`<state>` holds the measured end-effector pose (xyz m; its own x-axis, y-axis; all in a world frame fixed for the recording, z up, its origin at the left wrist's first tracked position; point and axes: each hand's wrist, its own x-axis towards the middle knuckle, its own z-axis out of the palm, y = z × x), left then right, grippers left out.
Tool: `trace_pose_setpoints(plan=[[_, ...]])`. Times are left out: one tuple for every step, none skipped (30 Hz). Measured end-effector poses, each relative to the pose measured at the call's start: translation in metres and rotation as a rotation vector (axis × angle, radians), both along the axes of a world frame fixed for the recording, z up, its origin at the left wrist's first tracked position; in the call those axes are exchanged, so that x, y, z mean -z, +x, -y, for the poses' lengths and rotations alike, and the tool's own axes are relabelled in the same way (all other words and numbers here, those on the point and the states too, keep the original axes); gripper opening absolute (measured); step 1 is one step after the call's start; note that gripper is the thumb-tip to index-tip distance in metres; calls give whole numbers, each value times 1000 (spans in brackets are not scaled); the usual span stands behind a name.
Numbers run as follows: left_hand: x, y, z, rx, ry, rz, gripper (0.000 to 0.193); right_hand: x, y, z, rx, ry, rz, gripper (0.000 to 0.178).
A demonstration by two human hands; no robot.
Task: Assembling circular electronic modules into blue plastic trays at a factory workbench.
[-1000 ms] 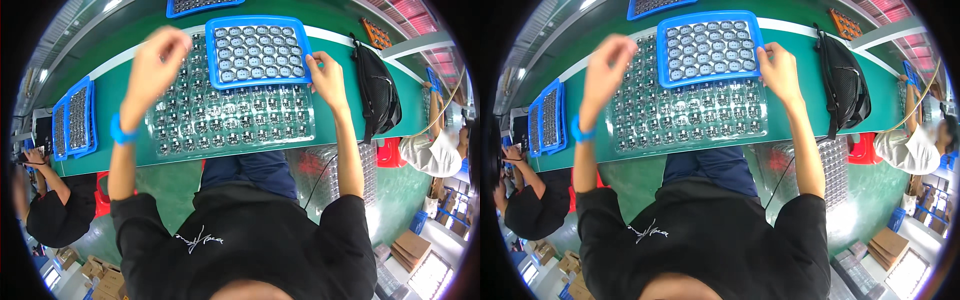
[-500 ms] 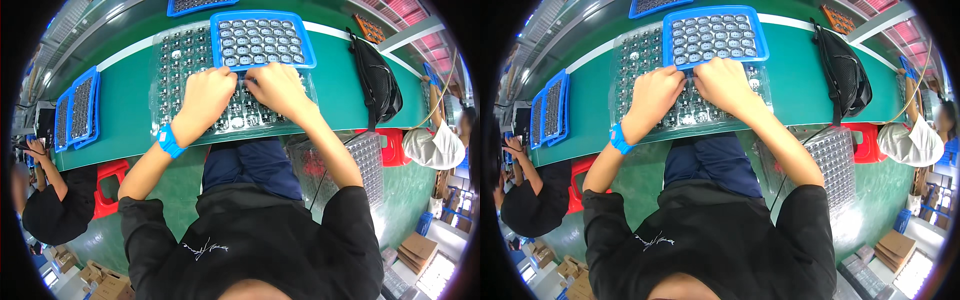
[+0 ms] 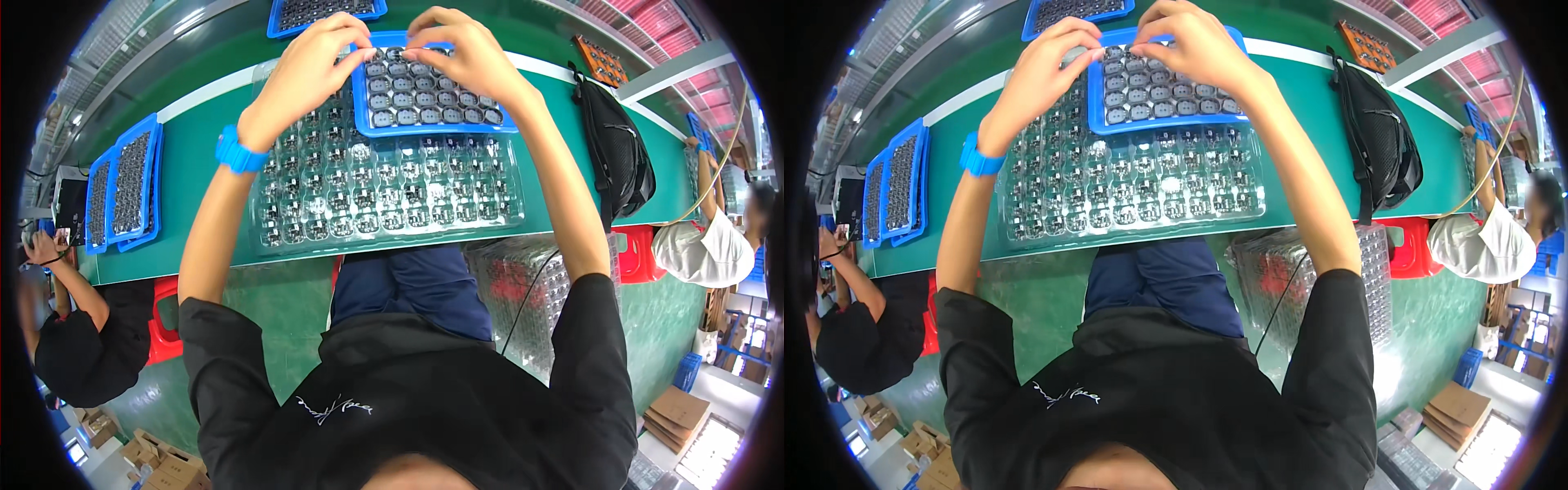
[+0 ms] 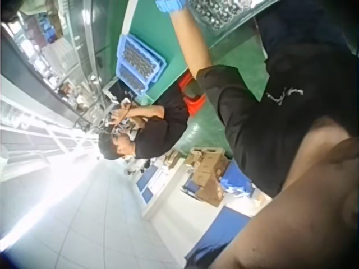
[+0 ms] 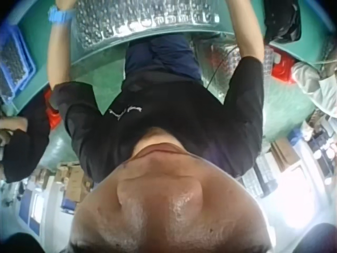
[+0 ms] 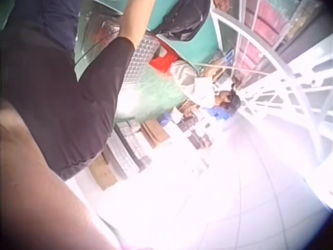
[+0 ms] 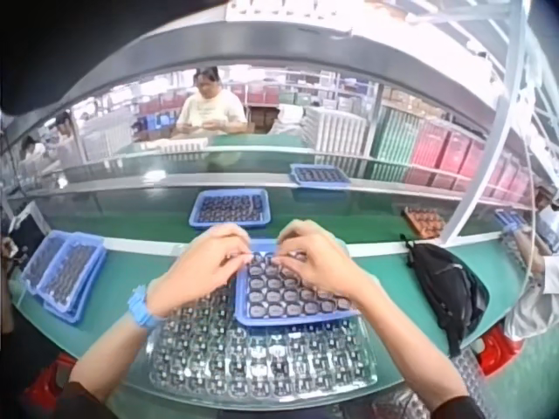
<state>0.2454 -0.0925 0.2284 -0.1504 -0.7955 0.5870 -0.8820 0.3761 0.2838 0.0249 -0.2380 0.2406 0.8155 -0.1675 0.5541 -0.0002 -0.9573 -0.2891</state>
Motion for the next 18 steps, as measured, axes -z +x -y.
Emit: trace_pose_setpoints(plan=[[6, 7, 10, -4, -4, 5, 20, 1, 9, 8, -35, 0, 53, 17], [13, 14, 21, 12, 7, 8, 20, 5, 17, 16, -60, -40, 66, 15], [15, 16, 26, 31, 17, 12, 20, 11, 21, 24, -61, -44, 70, 15], [17, 17, 30, 24, 50, 27, 20, 18, 26, 31, -60, -29, 32, 13], [17, 17, 30, 23, 51, 27, 20, 21, 29, 34, -59, -9, -10, 12], [18, 17, 31, 21, 93, 39, 18, 23, 30, 38, -68, 79, -66, 14], [18, 17, 32, 19, 135, 52, 15, 26, 31, 42, -68, 82, -65, 14], [19, 17, 32, 31, 86, 57, 19, 26, 32, 44, -82, 72, -82, 14], [19, 17, 32, 31, 91, 58, 19, 27, 33, 45, -95, 63, -98, 14], [20, 18, 32, 26, 76, 76, 18, 27, 33, 46, -96, 68, -97, 14], [19, 18, 32, 23, 63, 93, 17, 27, 33, 47, -100, 72, -108, 14], [18, 18, 33, 24, 69, 94, 17, 26, 34, 47, -104, 77, -119, 14], [17, 17, 34, 18, 66, 112, 16, 26, 34, 47, -104, 83, -118, 14], [17, 17, 35, 14, 62, 130, 15, 25, 35, 47, -113, 59, -109, 14], [16, 16, 35, 16, 66, 130, 15, 24, 35, 47, -123, 34, -100, 14], [15, 16, 36, 7, 61, 146, 14, 22, 33, 47, -121, 39, -100, 14], [14, 16, 36, -5, 54, 164, 14, 15, 31, 43, -150, 43, -79, 14], [13, 16, 36, -7, 57, 164, 14, 11, 31, 41, -178, 46, -57, 15]])
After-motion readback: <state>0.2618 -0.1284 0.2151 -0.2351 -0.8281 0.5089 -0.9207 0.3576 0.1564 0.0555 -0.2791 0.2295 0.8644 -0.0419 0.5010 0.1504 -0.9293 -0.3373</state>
